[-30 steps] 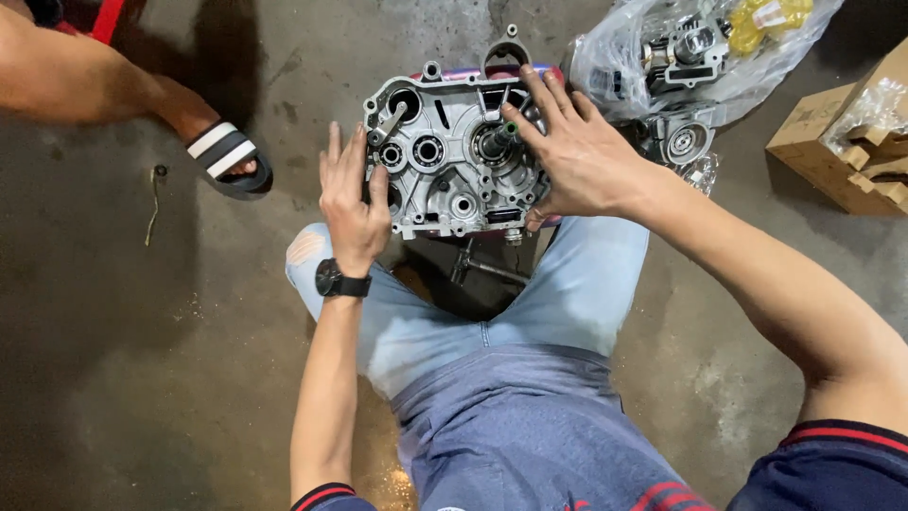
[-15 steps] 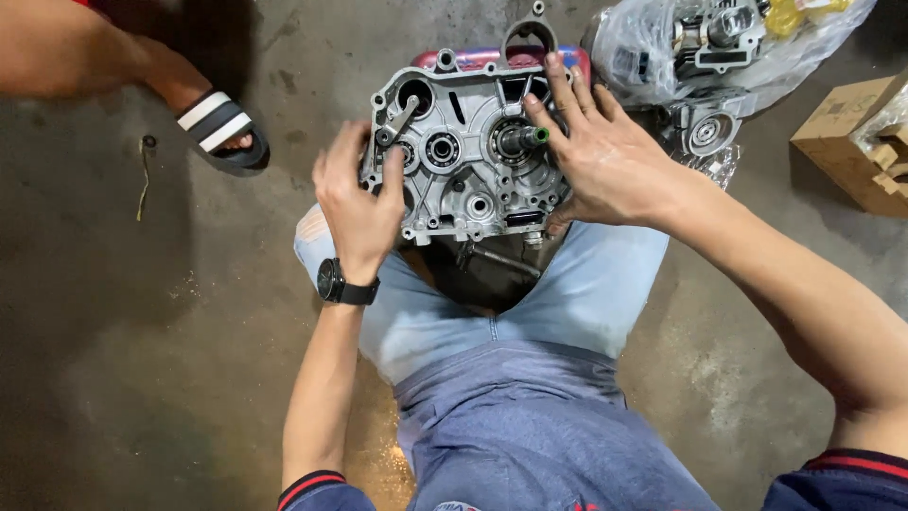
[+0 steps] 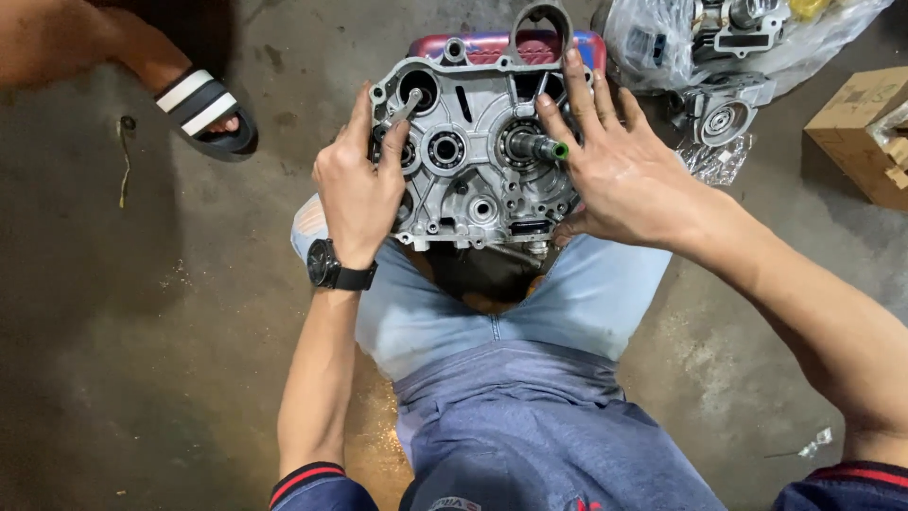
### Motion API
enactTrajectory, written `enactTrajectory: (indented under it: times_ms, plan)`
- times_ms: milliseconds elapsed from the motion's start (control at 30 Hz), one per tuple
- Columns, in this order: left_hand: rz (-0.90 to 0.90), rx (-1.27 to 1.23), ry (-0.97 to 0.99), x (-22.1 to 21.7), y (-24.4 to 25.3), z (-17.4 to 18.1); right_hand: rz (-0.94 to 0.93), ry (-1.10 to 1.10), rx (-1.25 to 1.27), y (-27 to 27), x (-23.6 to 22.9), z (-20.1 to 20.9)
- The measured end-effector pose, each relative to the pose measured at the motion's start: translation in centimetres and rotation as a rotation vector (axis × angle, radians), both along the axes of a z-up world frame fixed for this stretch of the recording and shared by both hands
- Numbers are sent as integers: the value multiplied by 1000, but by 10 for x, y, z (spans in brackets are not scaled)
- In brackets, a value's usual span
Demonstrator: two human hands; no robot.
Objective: The person assembles an engine casing by inserting a camshaft and rotating it to check alignment. They then reach into a plastic bag to retrieve a piston and inspect it.
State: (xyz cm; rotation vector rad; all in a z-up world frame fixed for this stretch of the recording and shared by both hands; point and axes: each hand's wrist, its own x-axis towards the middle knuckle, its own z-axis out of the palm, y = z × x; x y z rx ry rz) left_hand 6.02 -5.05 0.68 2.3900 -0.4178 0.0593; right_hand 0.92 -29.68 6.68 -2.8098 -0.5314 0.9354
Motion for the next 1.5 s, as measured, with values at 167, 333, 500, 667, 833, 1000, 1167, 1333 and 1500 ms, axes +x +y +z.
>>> enactTrajectory:
  times_ms: [167,333,500,667,833,1000,1167,1333,1500]
  plan:
    - [14,18,-83,0,0,-18,-84,-31,32,0,-7,-7]
    - [19,18,-57,0,1,-6,-75,-25,5,0,-4,-3]
    - [6,23,-104,2,2,-18,-159,-21,54,3,-9,0]
    - [-17,26,-149,1,3,-21,-173,48,-10,8,-10,2]
    - [6,98,-207,3,4,-23,-158,-33,26,6,-16,3]
    - [-29,42,-158,6,1,-16,-284,-145,590,-21,-10,20]
    - [-3,-34,-102,-1,-2,6,-426,-612,808,-42,16,-31]
    - [117,-202,284,-18,9,-1,-462,-581,882,-42,24,-56]
    - [212,-505,185,-18,5,-15,-530,-516,862,-39,28,-58]
